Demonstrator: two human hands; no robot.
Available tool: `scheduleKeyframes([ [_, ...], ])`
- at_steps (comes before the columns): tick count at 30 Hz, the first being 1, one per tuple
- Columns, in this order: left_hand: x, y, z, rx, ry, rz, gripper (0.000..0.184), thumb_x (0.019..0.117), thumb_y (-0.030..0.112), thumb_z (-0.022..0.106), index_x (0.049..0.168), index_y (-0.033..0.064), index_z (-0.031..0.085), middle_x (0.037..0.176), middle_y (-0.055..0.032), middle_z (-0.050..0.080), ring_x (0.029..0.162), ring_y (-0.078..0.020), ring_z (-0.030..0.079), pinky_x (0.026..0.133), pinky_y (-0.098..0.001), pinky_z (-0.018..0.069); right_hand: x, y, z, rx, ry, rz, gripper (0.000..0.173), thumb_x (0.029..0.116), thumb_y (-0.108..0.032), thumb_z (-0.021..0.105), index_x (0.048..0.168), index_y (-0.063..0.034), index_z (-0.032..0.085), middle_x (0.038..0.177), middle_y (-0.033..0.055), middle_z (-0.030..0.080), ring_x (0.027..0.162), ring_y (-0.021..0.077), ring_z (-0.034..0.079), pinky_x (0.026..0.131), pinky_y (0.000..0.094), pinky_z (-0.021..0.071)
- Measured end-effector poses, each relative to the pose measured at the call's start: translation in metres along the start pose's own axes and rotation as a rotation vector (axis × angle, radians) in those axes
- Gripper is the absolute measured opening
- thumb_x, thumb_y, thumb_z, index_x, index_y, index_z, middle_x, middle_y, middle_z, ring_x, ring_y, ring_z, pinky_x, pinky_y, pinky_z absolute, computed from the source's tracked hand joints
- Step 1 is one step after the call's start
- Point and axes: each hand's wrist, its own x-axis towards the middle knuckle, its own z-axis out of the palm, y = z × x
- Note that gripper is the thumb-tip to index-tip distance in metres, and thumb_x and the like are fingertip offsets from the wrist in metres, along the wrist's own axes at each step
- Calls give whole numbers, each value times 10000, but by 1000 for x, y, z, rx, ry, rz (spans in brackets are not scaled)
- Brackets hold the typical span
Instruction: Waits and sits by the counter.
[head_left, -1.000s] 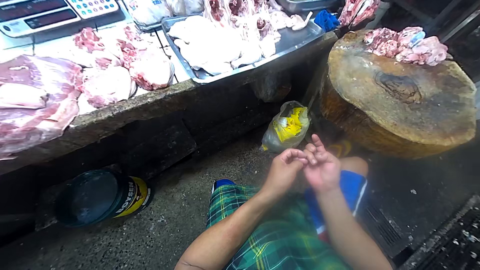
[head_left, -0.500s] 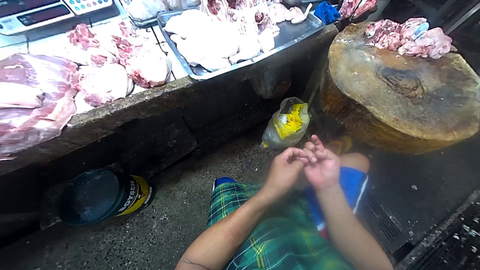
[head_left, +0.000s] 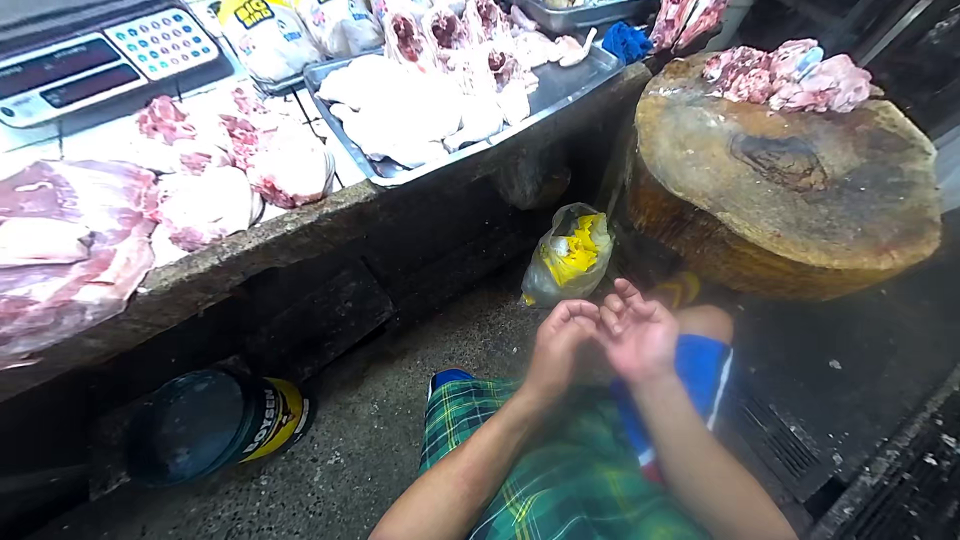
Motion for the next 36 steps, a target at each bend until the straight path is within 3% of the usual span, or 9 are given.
scheduleKeyframes([
  [2, 1, -2, -2, -220, -30, 13, 368, 1025, 302, 330, 905, 143, 640, 622, 19, 534, 580, -122, 555, 625, -323, 508, -1, 0, -3, 22, -33, -8, 415, 1015, -260, 292, 1114, -133, 675, 659, -19, 523, 552, 119, 514, 616, 322, 521],
  [5, 4, 2, -8, -505, -123, -40, 503, 1029, 454, 268, 708, 180, 541, 501, 66, 357, 439, -95, 395, 483, -276, 376, -2, 1, -4, -10, -37, -22, 392, 1006, -250, 317, 1078, -138, 686, 652, -29, 532, 556, 116, 522, 642, 333, 530],
  [17, 6, 0, -19, -708, -138, -162, 538, 1023, 544, 295, 701, 168, 505, 489, 48, 348, 408, -99, 383, 450, -255, 371, -3, 5, 1, -128, 40, -38, 140, 1061, -156, 484, 954, -160, 573, 688, -31, 520, 581, 104, 531, 689, 320, 566],
  [25, 9, 2, -21, -781, -82, -236, 571, 1020, 576, 270, 679, 172, 485, 484, 52, 320, 398, -94, 353, 435, -253, 354, -1, 8, 1, -219, 114, -55, 482, 1111, -484, 351, 782, -181, 531, 602, -38, 464, 529, 123, 504, 662, 358, 571],
  [29, 11, 2, -22, -701, -26, -202, 570, 1014, 584, 253, 710, 179, 516, 504, 41, 351, 425, -117, 388, 460, -277, 383, -3, 8, 1, -356, 198, -86, 255, 1127, -259, 384, 1006, -137, 573, 668, -32, 501, 560, 110, 530, 649, 319, 571],
  [31, 13, 0, -23, -383, 20, -45, 550, 1031, 473, 220, 825, 148, 612, 643, -13, 539, 597, -150, 561, 604, -328, 501, -4, 8, 2, -496, 205, -93, 242, 1077, -76, 382, 1231, -82, 569, 805, 18, 601, 693, 149, 627, 738, 362, 594],
  [33, 12, -2, -31, 263, -49, 207, 444, 1039, 261, 301, 977, 64, 695, 1169, -34, 709, 1140, -138, 641, 990, -381, 532, -5, 6, 1, -580, 153, -79, 377, 1033, -48, 366, 1351, -41, 568, 1113, 104, 671, 956, 218, 682, 888, 422, 580],
  [34, 12, 0, -33, 661, -116, 296, 324, 993, 181, 424, 980, 73, 729, 1446, -5, 595, 1415, -150, 465, 1168, -425, 415, -4, 5, 2, -621, 105, -62, 415, 1070, -120, 319, 1410, -41, 543, 1236, 122, 667, 1062, 231, 678, 946, 426, 560],
  [36, 12, 2, -25, 1329, -220, 365, 171, 914, 261, 641, 973, 209, 792, 1697, -18, 285, 1599, -314, 73, 1273, -618, 124, -3, 3, 5, -680, 0, -38, 504, 1092, -225, 251, 1511, -47, 469, 1382, 140, 632, 1226, 247, 637, 1050, 439, 515],
])
